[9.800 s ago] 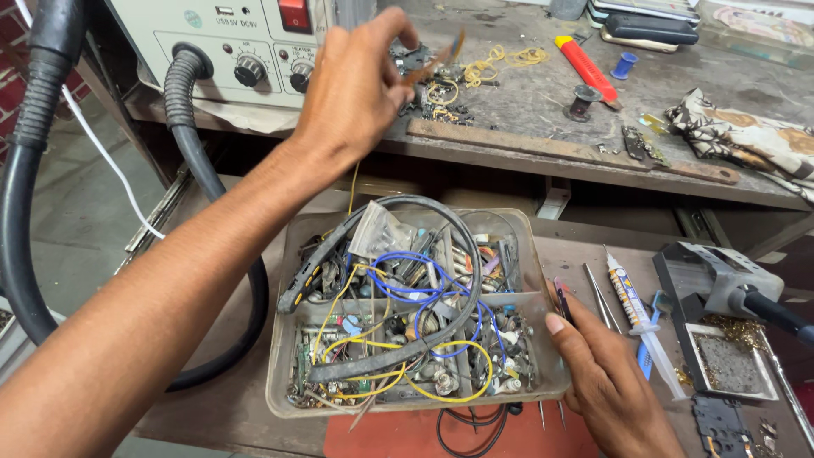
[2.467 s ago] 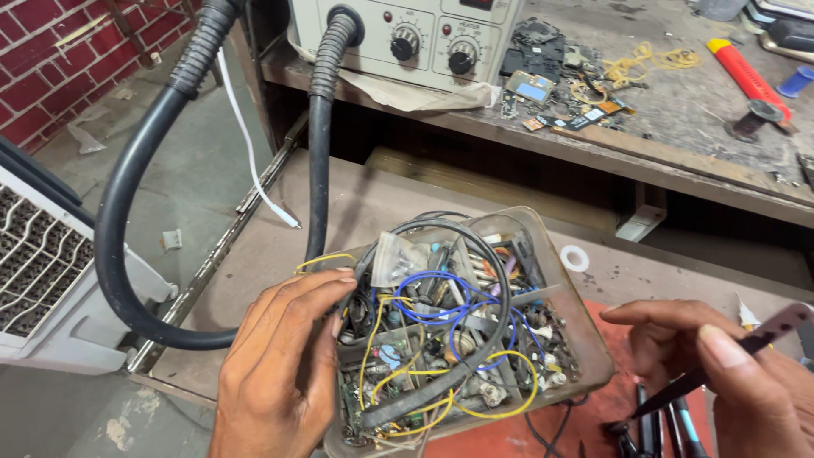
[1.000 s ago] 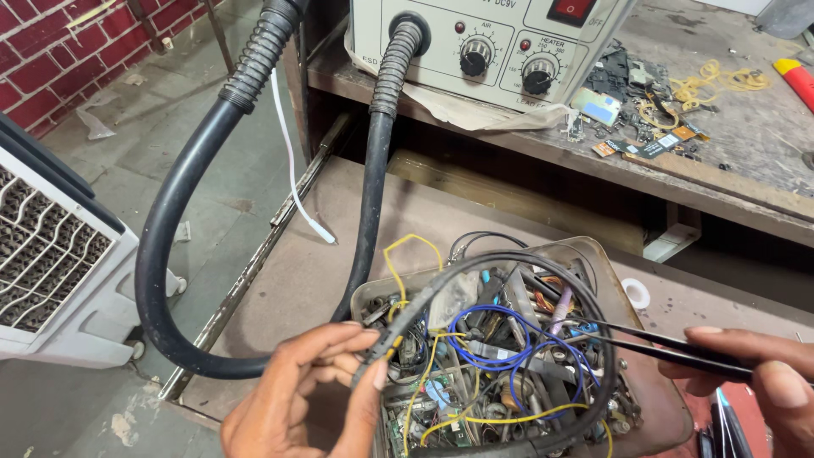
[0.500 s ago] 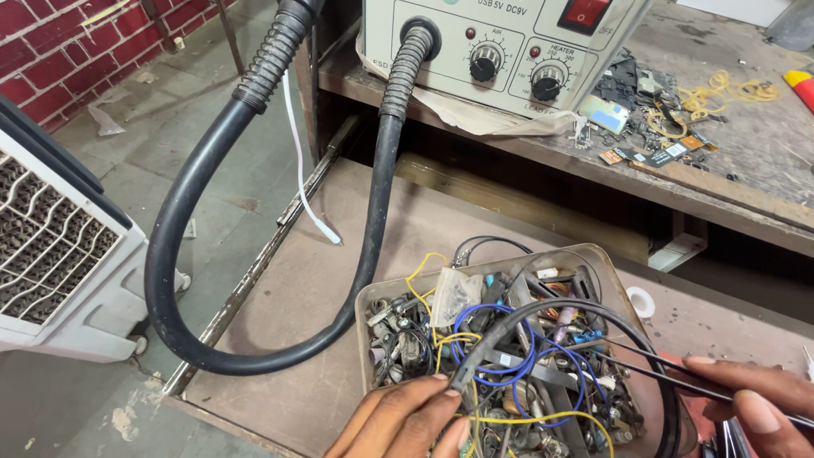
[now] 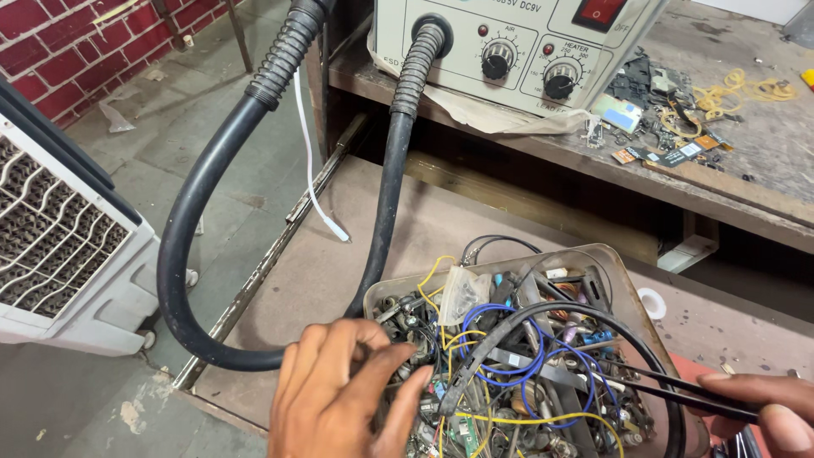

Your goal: The person uses a screwdriver to open a small electronic module attached to a cable, then uses tweezers to remove a tiny component from the circuit board. The person then searches through a plastic container of spare parts and selects a replacement component.

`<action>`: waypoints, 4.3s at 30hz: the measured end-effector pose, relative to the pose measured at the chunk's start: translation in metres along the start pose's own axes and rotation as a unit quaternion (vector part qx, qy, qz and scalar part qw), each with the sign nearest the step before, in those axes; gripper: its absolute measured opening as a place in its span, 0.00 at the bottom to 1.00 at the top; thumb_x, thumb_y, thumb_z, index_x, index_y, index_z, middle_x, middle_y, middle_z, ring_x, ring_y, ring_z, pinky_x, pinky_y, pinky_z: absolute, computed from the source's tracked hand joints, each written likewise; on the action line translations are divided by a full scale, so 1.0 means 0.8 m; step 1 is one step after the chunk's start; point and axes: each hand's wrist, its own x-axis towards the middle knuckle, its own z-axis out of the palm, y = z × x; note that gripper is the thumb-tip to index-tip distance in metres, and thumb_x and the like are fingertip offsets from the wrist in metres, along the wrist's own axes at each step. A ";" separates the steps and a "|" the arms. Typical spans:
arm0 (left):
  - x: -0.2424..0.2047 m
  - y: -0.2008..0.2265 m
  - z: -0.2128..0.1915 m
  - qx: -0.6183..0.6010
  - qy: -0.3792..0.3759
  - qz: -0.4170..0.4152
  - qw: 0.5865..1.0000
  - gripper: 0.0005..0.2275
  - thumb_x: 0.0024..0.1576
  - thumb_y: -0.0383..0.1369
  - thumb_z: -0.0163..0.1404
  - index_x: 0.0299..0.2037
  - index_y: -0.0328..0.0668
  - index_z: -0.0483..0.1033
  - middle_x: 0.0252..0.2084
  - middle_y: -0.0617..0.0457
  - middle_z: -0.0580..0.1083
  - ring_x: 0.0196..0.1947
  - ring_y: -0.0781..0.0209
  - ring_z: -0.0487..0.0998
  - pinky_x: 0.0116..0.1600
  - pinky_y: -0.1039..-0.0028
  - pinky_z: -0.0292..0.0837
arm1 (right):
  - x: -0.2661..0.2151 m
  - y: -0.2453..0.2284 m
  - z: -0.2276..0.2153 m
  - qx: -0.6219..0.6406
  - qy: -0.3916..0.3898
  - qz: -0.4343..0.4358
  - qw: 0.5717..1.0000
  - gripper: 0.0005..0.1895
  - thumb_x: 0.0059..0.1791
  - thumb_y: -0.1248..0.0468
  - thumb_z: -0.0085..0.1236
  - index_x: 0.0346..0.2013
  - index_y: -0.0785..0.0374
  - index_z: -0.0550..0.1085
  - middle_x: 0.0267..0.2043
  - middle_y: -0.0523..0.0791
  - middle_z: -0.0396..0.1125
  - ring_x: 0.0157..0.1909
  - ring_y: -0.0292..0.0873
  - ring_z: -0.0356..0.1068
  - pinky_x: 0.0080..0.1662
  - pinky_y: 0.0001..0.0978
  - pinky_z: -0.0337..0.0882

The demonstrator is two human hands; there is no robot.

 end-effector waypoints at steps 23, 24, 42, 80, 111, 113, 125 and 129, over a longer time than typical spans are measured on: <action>0.004 -0.046 -0.014 -0.276 -0.056 -0.242 0.928 0.05 0.53 0.26 0.60 0.36 0.33 0.87 0.39 0.54 0.75 0.32 0.72 0.70 0.37 0.83 0.65 | 0.010 -0.092 0.027 0.130 0.002 0.008 0.992 0.26 0.56 0.48 0.50 0.47 0.71 0.79 0.47 0.57 0.76 0.46 0.51 0.79 0.53 0.46 0.77; 0.003 -0.048 -0.014 -0.285 -0.061 -0.255 0.922 0.05 0.53 0.25 0.60 0.36 0.32 0.87 0.40 0.54 0.75 0.32 0.71 0.70 0.37 0.82 0.64 | 0.008 -0.088 0.026 0.139 0.003 0.009 0.990 0.26 0.56 0.48 0.49 0.47 0.71 0.79 0.46 0.57 0.75 0.47 0.52 0.79 0.55 0.47 0.75; -0.008 -0.062 -0.012 -0.415 -0.061 -0.303 0.856 0.07 0.56 0.25 0.57 0.38 0.25 0.85 0.44 0.50 0.75 0.46 0.68 0.75 0.52 0.82 0.68 | -0.005 -0.121 0.028 0.164 0.019 0.060 0.984 0.27 0.56 0.49 0.51 0.48 0.75 0.77 0.49 0.61 0.74 0.50 0.59 0.78 0.52 0.55 0.75; 0.022 -0.002 -0.006 -0.170 0.031 0.022 0.985 0.10 0.50 0.20 0.61 0.42 0.31 0.82 0.39 0.46 0.83 0.41 0.63 0.88 0.47 0.77 0.81 | -0.013 -0.031 -0.016 0.164 -0.032 0.055 0.984 0.22 0.57 0.52 0.51 0.38 0.71 0.78 0.31 0.54 0.69 0.29 0.50 0.71 0.31 0.42 0.76; 0.023 -0.007 0.012 -0.460 -0.001 -0.198 0.866 0.14 0.49 0.12 0.57 0.46 0.21 0.80 0.42 0.42 0.81 0.44 0.58 0.86 0.52 0.73 0.82 | 0.002 -0.130 0.019 0.200 -0.335 0.042 0.920 0.22 0.57 0.53 0.49 0.37 0.69 0.81 0.47 0.53 0.74 0.45 0.52 0.74 0.45 0.44 0.77; 0.023 -0.008 0.011 -0.456 -0.001 -0.184 0.871 0.14 0.49 0.12 0.57 0.46 0.21 0.79 0.43 0.42 0.81 0.44 0.59 0.85 0.53 0.73 0.82 | 0.006 -0.140 0.025 0.204 -0.362 0.039 0.909 0.22 0.57 0.53 0.49 0.37 0.69 0.81 0.48 0.53 0.74 0.46 0.52 0.74 0.46 0.45 0.77; 0.041 0.021 -0.028 -0.240 -0.001 -0.010 0.971 0.11 0.48 0.17 0.61 0.42 0.31 0.82 0.43 0.47 0.82 0.42 0.66 0.86 0.47 0.80 0.82 | 0.023 -0.181 0.045 0.128 -0.378 0.016 0.917 0.22 0.57 0.53 0.48 0.36 0.68 0.82 0.54 0.52 0.76 0.52 0.53 0.75 0.52 0.46 0.77; 0.051 0.031 -0.043 -0.230 -0.010 0.010 0.973 0.12 0.48 0.16 0.60 0.42 0.31 0.81 0.43 0.47 0.82 0.42 0.66 0.85 0.47 0.81 0.83 | 0.023 -0.184 0.044 0.031 -0.326 -0.069 0.942 0.24 0.58 0.51 0.45 0.31 0.63 0.82 0.41 0.45 0.76 0.56 0.47 0.74 0.51 0.39 0.76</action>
